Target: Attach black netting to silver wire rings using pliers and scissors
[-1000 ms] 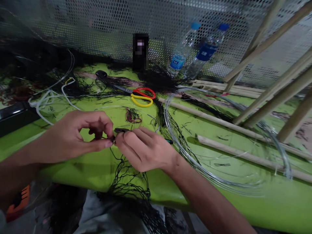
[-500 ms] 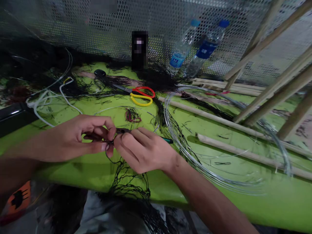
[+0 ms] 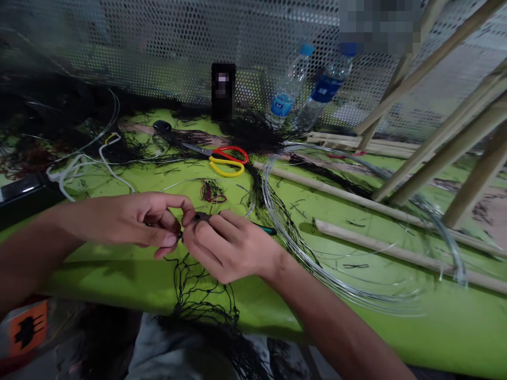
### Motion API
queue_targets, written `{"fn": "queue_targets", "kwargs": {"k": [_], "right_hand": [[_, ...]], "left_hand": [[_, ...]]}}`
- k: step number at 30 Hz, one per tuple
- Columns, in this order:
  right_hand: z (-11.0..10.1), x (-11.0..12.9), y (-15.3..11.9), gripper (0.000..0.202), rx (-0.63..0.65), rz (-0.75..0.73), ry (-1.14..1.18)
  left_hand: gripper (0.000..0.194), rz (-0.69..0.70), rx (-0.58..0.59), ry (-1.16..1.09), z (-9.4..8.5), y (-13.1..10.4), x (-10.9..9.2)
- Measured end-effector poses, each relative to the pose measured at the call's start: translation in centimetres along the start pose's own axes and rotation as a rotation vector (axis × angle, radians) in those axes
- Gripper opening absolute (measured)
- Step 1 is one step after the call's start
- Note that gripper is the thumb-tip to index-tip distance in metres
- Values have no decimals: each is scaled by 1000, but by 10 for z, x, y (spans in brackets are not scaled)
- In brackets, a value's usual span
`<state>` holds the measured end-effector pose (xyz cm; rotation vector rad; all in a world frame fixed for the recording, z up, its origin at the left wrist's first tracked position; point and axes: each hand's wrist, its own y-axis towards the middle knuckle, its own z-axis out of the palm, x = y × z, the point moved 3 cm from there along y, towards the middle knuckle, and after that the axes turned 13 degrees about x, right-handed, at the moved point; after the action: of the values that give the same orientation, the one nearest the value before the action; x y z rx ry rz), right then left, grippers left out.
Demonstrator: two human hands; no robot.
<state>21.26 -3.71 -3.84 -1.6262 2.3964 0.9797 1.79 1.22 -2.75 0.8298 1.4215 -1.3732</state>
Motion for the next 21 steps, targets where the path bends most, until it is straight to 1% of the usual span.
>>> {"fn": "queue_targets", "kwargs": {"k": [3, 8, 10, 13, 16, 18, 21], "right_hand": [[0, -1, 0, 13, -19, -3, 12], [1, 1, -1, 10, -43, -30, 34], [1, 2, -1, 11, -43, -35, 36], [0, 3, -1, 10, -40, -34, 26], [-1, 3, 0, 11, -27, -31, 10], [-2, 2, 0, 14, -20, -35, 15], [-3, 2, 0, 15, -31, -43, 25]], "left_hand": [[22, -19, -57, 88, 3, -2, 1], [28, -13, -115, 59, 3, -4, 5], [33, -29, -79, 28, 2, -2, 6], [39, -45, 54, 0, -1, 1, 7], [40, -17, 173, -12, -6, 3, 6], [39, -10, 205, -29, -10, 3, 7], [37, -20, 217, -67, -13, 3, 8]]}}
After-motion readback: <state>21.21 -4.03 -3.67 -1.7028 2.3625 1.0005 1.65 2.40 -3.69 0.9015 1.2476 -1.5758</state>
